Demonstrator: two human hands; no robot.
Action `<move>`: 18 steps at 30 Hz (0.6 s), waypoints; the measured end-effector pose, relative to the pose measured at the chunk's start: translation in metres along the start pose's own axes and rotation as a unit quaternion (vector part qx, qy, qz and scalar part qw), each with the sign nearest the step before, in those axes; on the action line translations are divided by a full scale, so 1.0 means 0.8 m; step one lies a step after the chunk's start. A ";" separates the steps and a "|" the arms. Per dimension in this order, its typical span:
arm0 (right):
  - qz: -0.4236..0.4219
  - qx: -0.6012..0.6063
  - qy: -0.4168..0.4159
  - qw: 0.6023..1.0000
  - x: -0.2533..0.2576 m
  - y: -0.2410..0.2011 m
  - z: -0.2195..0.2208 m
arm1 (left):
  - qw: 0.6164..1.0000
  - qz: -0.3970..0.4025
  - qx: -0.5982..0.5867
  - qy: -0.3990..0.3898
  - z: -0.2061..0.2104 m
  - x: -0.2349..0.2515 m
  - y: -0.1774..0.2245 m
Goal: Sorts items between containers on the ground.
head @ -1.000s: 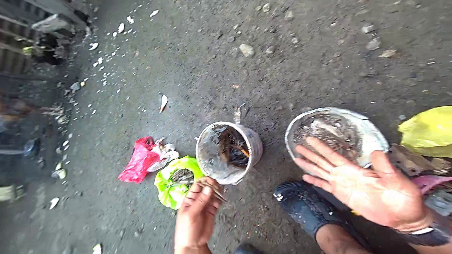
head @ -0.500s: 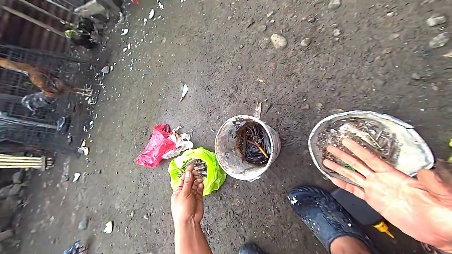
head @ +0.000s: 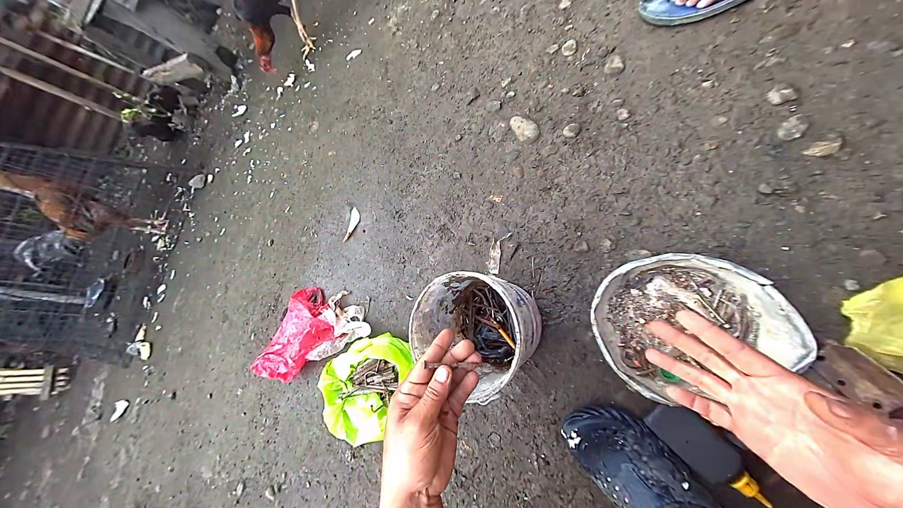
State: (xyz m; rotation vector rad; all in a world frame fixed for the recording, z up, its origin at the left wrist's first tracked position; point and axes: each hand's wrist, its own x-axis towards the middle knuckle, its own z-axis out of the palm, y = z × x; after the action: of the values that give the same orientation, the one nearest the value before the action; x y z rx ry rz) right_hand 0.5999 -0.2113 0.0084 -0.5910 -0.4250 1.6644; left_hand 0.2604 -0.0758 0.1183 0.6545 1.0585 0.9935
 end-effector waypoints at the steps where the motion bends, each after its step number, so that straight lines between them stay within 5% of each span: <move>1: -0.004 -0.004 0.001 1.000 -0.001 -0.003 -0.002 | 1.000 -0.005 -0.004 0.007 0.002 0.002 0.000; 13: -0.015 -0.103 0.099 0.990 -0.006 -0.031 -0.012 | 0.995 -0.041 0.037 0.083 0.007 0.009 0.005; 15: -0.040 -0.234 0.183 0.954 -0.010 -0.041 -0.012 | 0.986 -0.021 0.137 0.098 0.007 0.010 0.007; 18: -0.075 -0.494 0.295 0.815 -0.013 -0.060 -0.029 | 0.956 -0.003 0.265 0.124 0.004 0.012 0.009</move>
State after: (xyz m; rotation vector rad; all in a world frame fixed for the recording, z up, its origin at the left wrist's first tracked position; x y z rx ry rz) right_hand 0.6534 -0.2145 0.0191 -1.7347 -0.8403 0.9151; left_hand 0.2623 -0.0640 0.1219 0.9764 1.5738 0.7976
